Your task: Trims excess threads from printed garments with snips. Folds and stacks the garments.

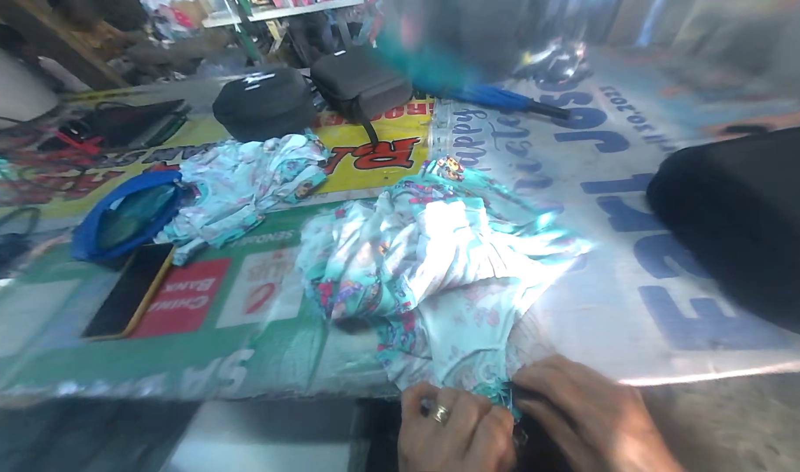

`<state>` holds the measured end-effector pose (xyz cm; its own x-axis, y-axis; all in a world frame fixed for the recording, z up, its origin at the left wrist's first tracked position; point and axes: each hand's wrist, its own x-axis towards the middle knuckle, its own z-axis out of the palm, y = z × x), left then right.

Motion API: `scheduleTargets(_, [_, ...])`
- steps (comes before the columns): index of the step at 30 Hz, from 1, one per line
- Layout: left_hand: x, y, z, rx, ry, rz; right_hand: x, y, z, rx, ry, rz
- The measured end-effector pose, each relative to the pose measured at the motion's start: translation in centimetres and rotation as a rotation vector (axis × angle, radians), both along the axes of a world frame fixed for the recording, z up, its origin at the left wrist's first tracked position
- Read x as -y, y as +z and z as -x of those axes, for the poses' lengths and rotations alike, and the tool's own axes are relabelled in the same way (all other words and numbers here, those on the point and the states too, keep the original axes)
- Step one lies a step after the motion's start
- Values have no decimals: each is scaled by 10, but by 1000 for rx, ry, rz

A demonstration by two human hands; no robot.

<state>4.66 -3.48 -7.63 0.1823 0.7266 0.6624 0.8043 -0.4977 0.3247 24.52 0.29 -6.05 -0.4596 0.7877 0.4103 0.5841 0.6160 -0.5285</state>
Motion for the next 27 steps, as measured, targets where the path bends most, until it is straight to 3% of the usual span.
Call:
scheduleTargets(6, [-1,3,3,11,-43,29,-2,3,-3,-66,11,80])
scheduleTargets(10, [-9,12,15,129,-29,45,-9,19,-12,-347,83,287])
scheduleTargets(14, [-36,23,21,69,-69,171,-24,19,-4,-529,167,299])
scheduleTargets(18, [-45,12,19,-167,-79,163,-35,2,2,-379,145,284])
scheduleTargets(22, [-23,16,24,-194,-1,54,-32,-3,-2,-258,166,243])
scheduleTargets(27, [-7,20,26,-253,83,105,-32,-6,-3,-212,200,171])
